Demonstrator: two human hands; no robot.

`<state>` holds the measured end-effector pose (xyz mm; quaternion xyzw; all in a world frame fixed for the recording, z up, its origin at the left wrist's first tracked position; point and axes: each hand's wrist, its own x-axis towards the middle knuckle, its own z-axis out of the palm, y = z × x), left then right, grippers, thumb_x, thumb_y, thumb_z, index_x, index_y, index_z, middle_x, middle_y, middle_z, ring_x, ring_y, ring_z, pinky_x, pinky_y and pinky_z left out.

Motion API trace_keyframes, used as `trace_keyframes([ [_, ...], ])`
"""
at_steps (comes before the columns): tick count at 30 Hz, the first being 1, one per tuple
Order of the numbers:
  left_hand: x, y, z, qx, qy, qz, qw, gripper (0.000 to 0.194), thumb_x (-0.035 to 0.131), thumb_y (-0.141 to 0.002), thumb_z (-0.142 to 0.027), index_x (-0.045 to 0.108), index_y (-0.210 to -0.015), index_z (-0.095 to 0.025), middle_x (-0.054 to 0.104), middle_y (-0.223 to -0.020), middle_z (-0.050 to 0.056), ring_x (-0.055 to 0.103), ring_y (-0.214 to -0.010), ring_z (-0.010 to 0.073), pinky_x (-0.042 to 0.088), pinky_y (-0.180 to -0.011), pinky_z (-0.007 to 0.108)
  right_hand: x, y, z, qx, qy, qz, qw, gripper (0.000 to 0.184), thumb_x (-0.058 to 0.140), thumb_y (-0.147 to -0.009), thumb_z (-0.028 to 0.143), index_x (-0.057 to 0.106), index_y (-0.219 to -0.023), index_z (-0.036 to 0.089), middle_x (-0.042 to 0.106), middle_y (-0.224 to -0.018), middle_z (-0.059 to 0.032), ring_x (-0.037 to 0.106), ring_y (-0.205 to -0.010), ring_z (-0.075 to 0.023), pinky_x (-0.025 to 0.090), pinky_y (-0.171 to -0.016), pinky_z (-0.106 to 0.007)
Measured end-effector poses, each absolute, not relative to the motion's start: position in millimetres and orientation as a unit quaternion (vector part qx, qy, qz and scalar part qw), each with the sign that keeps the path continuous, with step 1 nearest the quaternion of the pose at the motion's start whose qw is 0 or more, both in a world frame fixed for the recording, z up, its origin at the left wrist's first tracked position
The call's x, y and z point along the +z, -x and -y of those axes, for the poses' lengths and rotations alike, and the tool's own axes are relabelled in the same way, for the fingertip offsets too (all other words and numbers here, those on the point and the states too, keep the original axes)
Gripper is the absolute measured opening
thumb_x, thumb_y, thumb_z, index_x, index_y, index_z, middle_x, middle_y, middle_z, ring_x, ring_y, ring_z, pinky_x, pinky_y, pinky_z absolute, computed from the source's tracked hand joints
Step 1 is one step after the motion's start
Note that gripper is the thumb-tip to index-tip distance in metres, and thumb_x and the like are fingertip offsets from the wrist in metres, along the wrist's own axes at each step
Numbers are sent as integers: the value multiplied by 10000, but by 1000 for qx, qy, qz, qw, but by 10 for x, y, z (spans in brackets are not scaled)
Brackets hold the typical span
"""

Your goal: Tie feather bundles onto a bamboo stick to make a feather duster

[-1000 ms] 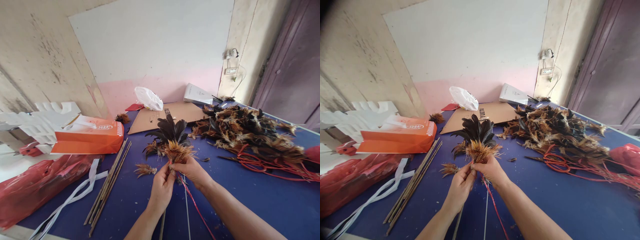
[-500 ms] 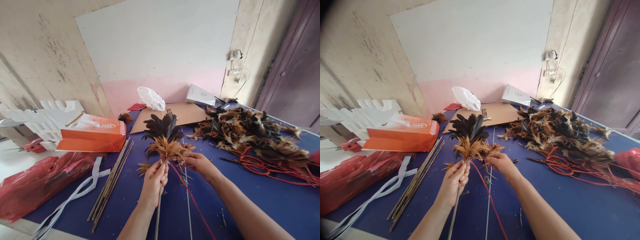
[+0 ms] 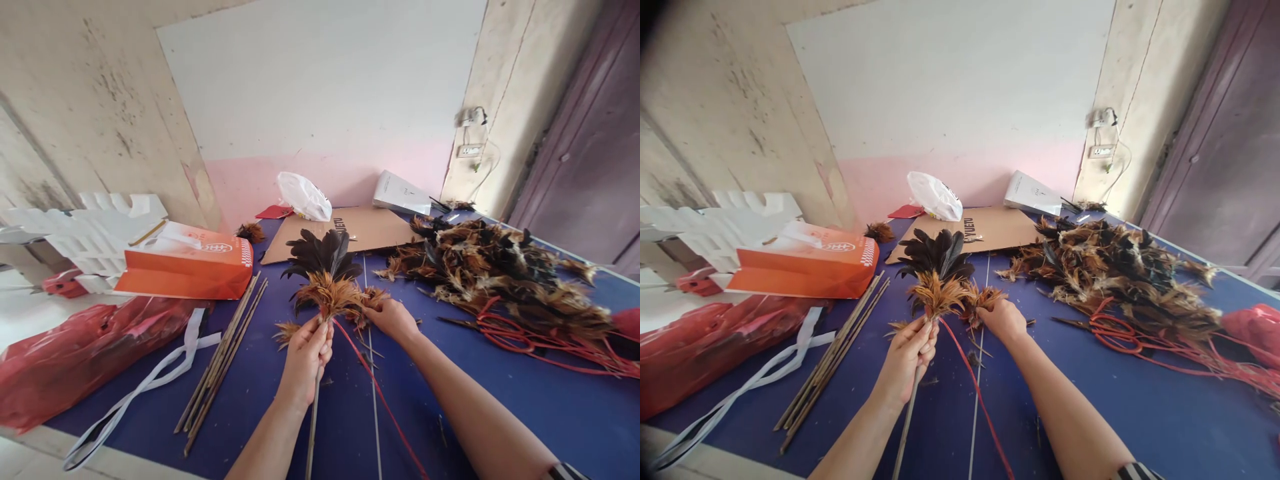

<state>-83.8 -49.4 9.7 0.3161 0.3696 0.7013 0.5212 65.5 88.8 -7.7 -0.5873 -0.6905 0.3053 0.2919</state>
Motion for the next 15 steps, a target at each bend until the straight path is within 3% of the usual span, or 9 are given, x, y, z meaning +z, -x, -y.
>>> trace_keyframes([
  [6,113,856,490,699,-321,-366,525,181,639,-717,-282,576,-732,-113,467,-653,-8,301,-443,0,188,-367,118,-134,-729,-943,432,568,621,325,189,615,-568,207,499,-421,180,455,-414,25,404,-419,-95,231,-423,-228],
  [9,106,850,486,702,-320,-361,524,189,641,-714,-292,580,-744,-116,503,-660,6,307,-440,3,200,-368,123,-104,-854,-899,530,549,546,346,116,595,-621,221,527,-542,168,519,-478,25,367,-344,-65,200,-356,-201],
  [13,69,835,476,717,-304,-340,527,239,655,-706,-274,565,-885,-143,550,-660,16,332,-450,14,214,-378,121,-45,-981,-811,638,498,434,395,45,591,-672,176,556,-682,150,621,-643,-24,537,-448,-94,322,-353,-170],
  [15,50,832,474,721,-302,-330,529,250,646,-718,-261,537,-917,-155,568,-675,23,337,-454,17,205,-377,121,-36,-1023,-800,678,477,371,419,22,558,-713,138,547,-697,148,625,-626,-30,580,-497,-102,395,-388,-163],
])
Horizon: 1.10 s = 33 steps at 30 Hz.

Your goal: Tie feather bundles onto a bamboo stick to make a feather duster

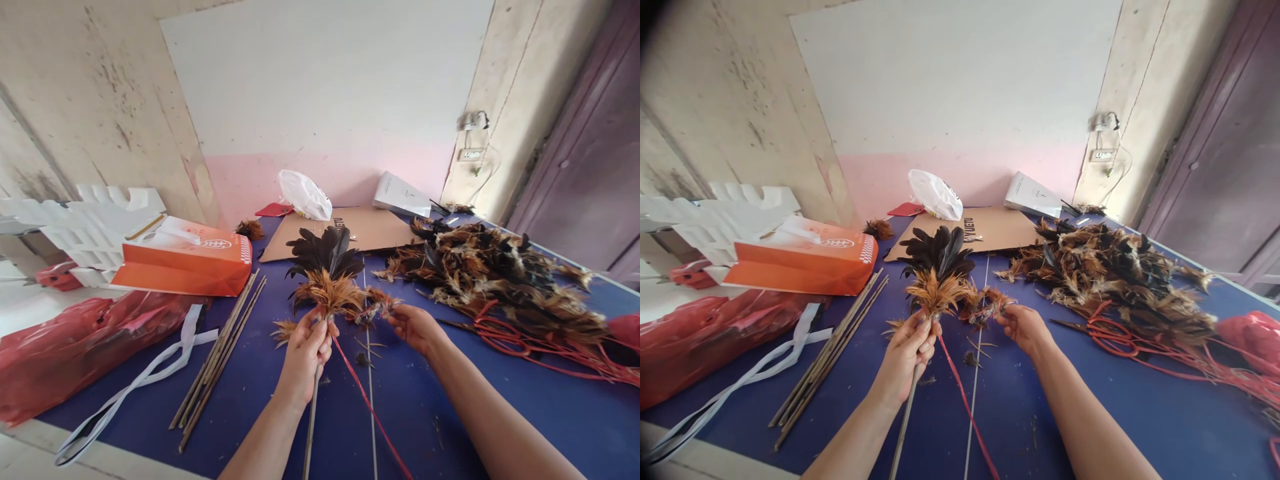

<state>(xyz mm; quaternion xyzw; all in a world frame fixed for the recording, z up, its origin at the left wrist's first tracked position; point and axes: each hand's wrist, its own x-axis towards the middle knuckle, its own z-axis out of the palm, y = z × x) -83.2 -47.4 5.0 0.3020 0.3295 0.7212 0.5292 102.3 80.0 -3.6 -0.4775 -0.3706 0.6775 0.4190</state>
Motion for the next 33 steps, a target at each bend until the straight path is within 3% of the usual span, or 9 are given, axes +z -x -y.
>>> trace_keyframes([
  [5,32,834,481,712,-310,-320,543,155,610,-755,-243,510,-815,-140,577,-712,34,328,-457,11,192,-373,123,-45,-1077,-827,750,438,243,432,127,490,-805,110,522,-686,140,601,-521,-22,569,-438,-85,473,-433,-154],
  [11,57,835,480,713,-290,-302,563,164,635,-734,-233,517,-803,-141,568,-688,18,313,-439,4,179,-365,123,-58,-1036,-805,798,389,175,425,174,447,-852,108,535,-706,142,569,-471,7,519,-373,-56,417,-354,-115],
  [15,71,834,477,707,-268,-296,583,190,661,-707,-219,507,-781,-137,549,-674,4,301,-429,-2,157,-358,121,31,-962,-701,813,361,173,424,173,489,-815,69,540,-671,150,567,-486,16,525,-405,-54,429,-392,-121],
  [18,66,817,476,707,-267,-302,582,207,662,-705,-227,489,-781,-145,543,-669,-5,306,-426,-2,157,-358,119,184,-878,-511,818,328,225,415,77,617,-723,96,572,-681,143,609,-567,-3,563,-497,-82,446,-448,-161],
  [22,61,778,479,703,-292,-331,558,222,640,-724,-271,469,-806,-158,554,-663,-8,313,-414,3,165,-357,120,358,-737,-204,783,277,399,387,157,736,-603,197,600,-647,133,594,-602,5,502,-508,-67,368,-442,-164],
  [27,91,762,497,699,-294,-351,549,277,662,-691,-327,471,-805,-162,576,-677,-1,330,-402,2,173,-349,114,421,-646,-38,719,265,511,391,157,709,-633,256,638,-695,131,527,-561,25,385,-474,-49,292,-451,-185],
  [33,110,774,508,672,-269,-341,600,295,700,-653,-311,491,-798,-161,475,-550,-60,308,-376,0,149,-320,99,431,-657,-54,687,288,545,384,186,688,-639,281,665,-760,142,614,-703,-28,488,-626,-117,356,-566,-226],
])
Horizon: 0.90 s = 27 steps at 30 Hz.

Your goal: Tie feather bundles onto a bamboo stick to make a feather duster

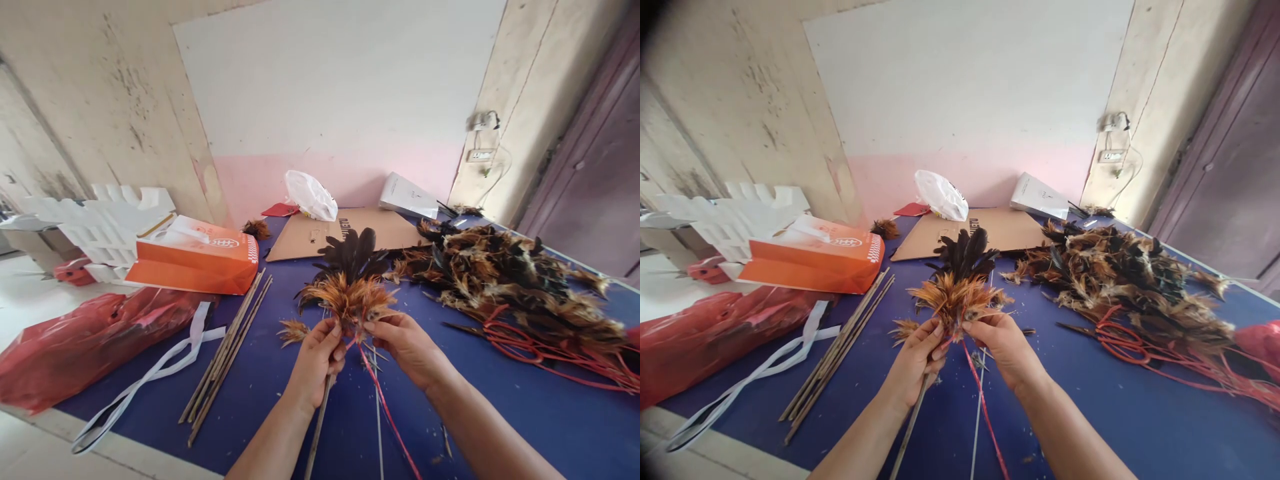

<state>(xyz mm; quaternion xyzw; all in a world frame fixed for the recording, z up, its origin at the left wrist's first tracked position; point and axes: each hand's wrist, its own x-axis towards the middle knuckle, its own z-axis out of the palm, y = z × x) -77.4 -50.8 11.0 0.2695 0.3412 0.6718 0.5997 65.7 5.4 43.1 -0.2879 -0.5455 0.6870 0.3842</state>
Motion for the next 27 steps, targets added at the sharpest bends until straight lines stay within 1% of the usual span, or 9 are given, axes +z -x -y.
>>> trace_keyframes([
  [3,112,777,511,663,-242,-321,632,291,717,-640,-261,496,-798,-157,440,-542,-68,315,-382,1,158,-306,89,409,-670,-75,694,299,530,384,210,696,-627,290,675,-783,150,641,-767,-41,522,-690,-137,383,-621,-239],
  [6,122,780,516,668,-214,-299,647,286,733,-622,-210,510,-790,-148,475,-599,-48,344,-401,-4,187,-299,75,367,-679,-92,714,299,503,384,223,698,-634,301,680,-809,164,652,-826,-49,543,-758,-154,410,-675,-257],
  [9,129,782,520,662,-201,-288,662,261,731,-623,-180,521,-772,-139,507,-641,-29,359,-405,-9,218,-296,65,326,-667,-83,740,284,480,376,240,704,-636,295,677,-835,163,651,-865,-63,553,-801,-163,432,-693,-269],
  [13,126,787,518,649,-195,-282,679,231,717,-641,-172,538,-781,-132,528,-676,-10,371,-410,-10,244,-296,58,296,-622,-50,745,290,481,360,298,724,-608,296,664,-866,161,650,-892,-74,566,-807,-182,448,-641,-267],
  [18,141,785,522,642,-186,-283,688,217,711,-643,-150,554,-792,-127,558,-737,8,380,-420,-9,269,-300,62,286,-598,-24,696,335,507,382,349,709,-611,336,642,-907,162,648,-901,-63,566,-799,-183,437,-600,-251],
  [20,153,778,529,640,-182,-288,689,220,716,-634,-144,561,-790,-125,567,-749,13,379,-419,-10,272,-301,63,280,-597,-15,677,348,517,392,346,701,-617,336,637,-913,168,649,-894,-52,561,-805,-179,428,-604,-246],
  [23,161,768,540,636,-184,-296,689,224,727,-620,-151,575,-781,-121,574,-750,18,377,-417,-11,262,-301,63,264,-591,-5,664,364,523,391,313,698,-614,331,644,-873,163,650,-825,-39,558,-771,-170,415,-597,-239],
  [27,144,761,543,626,-189,-301,694,219,732,-614,-151,590,-778,-120,579,-715,24,367,-406,-9,241,-296,65,257,-576,7,680,358,514,381,275,673,-641,330,658,-837,136,642,-762,-52,551,-702,-149,403,-568,-228],
])
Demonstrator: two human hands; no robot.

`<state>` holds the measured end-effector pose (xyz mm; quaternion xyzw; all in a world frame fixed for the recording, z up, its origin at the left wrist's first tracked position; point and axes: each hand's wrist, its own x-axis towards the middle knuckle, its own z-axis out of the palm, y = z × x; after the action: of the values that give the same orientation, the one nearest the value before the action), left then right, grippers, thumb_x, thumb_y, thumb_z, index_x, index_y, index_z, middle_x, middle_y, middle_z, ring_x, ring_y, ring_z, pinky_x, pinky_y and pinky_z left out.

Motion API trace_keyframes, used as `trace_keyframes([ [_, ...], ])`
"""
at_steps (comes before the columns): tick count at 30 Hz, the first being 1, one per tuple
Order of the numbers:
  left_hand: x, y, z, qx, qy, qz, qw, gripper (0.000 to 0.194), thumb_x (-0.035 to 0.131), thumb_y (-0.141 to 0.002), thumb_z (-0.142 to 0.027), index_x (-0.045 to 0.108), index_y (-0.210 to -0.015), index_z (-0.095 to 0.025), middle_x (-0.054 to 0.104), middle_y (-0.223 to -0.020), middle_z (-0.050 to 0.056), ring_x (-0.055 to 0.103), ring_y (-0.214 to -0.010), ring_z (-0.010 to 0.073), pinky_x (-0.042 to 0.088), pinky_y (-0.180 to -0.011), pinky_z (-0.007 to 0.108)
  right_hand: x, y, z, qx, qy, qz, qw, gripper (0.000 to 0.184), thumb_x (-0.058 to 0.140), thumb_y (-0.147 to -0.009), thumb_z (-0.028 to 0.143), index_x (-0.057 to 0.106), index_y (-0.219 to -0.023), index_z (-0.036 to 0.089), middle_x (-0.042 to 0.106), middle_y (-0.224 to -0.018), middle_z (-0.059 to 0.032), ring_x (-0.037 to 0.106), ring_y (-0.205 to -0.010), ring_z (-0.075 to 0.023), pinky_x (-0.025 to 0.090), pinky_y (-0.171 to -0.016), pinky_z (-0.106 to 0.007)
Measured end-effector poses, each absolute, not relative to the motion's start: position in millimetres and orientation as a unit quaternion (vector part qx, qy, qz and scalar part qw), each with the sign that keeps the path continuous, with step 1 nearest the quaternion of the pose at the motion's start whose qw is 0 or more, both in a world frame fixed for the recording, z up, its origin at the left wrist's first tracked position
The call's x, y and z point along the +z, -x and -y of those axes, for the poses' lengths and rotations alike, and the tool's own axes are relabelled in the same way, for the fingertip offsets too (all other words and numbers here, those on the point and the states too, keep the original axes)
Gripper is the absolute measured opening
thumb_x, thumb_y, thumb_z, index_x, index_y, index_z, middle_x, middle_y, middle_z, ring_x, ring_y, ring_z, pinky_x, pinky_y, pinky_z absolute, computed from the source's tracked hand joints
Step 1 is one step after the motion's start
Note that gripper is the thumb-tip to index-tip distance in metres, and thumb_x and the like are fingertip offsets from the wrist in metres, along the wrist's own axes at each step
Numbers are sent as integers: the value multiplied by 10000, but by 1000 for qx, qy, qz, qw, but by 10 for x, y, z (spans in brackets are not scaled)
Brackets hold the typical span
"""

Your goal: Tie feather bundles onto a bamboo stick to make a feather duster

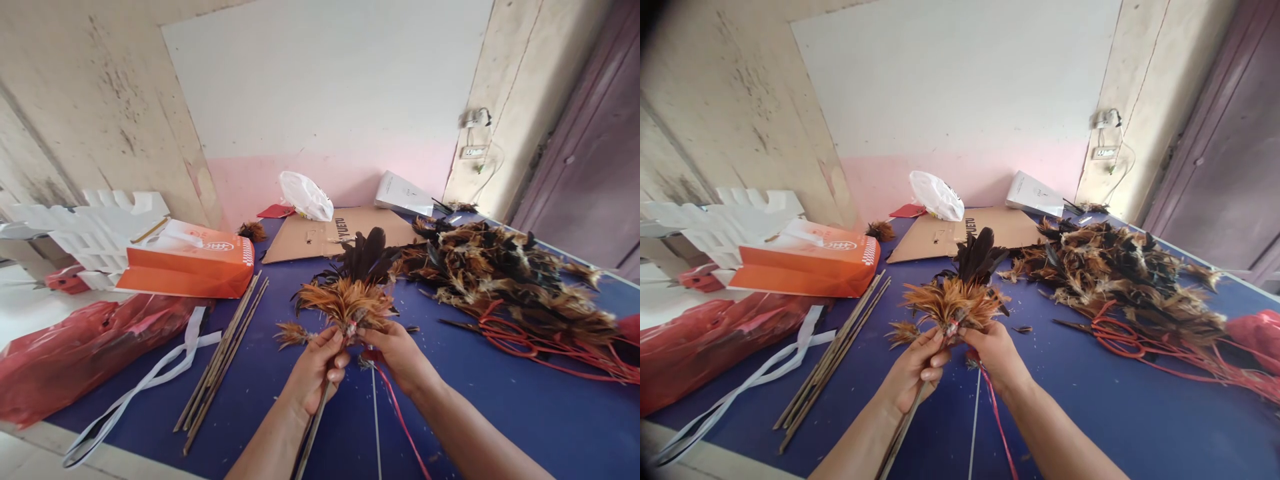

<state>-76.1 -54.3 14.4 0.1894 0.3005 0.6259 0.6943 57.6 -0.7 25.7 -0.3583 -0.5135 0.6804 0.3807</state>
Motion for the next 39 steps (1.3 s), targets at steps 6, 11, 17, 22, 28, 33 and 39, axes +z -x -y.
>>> trace_keyframes([
  [6,98,770,532,612,-210,-298,701,186,712,-650,-184,609,-789,-117,609,-733,64,361,-400,-13,221,-301,61,298,-566,25,690,346,522,363,260,680,-630,334,659,-785,125,623,-693,-44,537,-656,-134,394,-503,-201],
  [11,59,776,516,609,-233,-293,700,158,693,-673,-188,633,-789,-97,590,-698,57,349,-406,-19,204,-306,58,287,-539,38,648,350,564,373,264,655,-649,368,635,-725,116,564,-590,-8,460,-509,-91,343,-410,-188],
  [17,71,799,504,636,-241,-318,660,164,712,-643,-202,644,-751,-99,575,-682,34,340,-403,-19,180,-311,72,300,-576,36,628,372,585,354,254,625,-673,405,589,-696,155,390,-436,68,249,-359,-41,194,-348,-190],
  [22,124,812,514,665,-282,-365,587,213,723,-621,-272,641,-735,-112,574,-656,19,343,-399,-1,180,-323,106,281,-639,55,505,389,703,316,229,521,-755,346,590,-639,161,391,-443,54,267,-398,-63,196,-402,-212],
  [28,110,730,521,636,-383,-457,490,321,663,-666,-355,668,-889,-126,388,-379,-73,271,-327,40,209,-351,164,519,-661,302,370,313,821,302,268,435,-802,252,564,-583,169,486,-535,27,370,-506,-91,269,-488,-215],
  [33,311,720,704,627,-516,-480,333,157,640,-690,-229,714,-823,-194,527,-573,4,425,-495,106,336,-488,196,1051,-939,338,417,312,822,229,206,473,-775,262,633,-679,174,522,-530,22,396,-470,-91,288,-452,-208],
  [39,539,766,1109,519,-620,-452,377,252,627,-656,-106,708,-850,-245,607,-712,69,544,-678,195,407,-663,240,1415,-1250,135,346,270,870,224,205,544,-735,271,685,-615,182,598,-534,6,461,-480,-109,329,-490,-228],
])
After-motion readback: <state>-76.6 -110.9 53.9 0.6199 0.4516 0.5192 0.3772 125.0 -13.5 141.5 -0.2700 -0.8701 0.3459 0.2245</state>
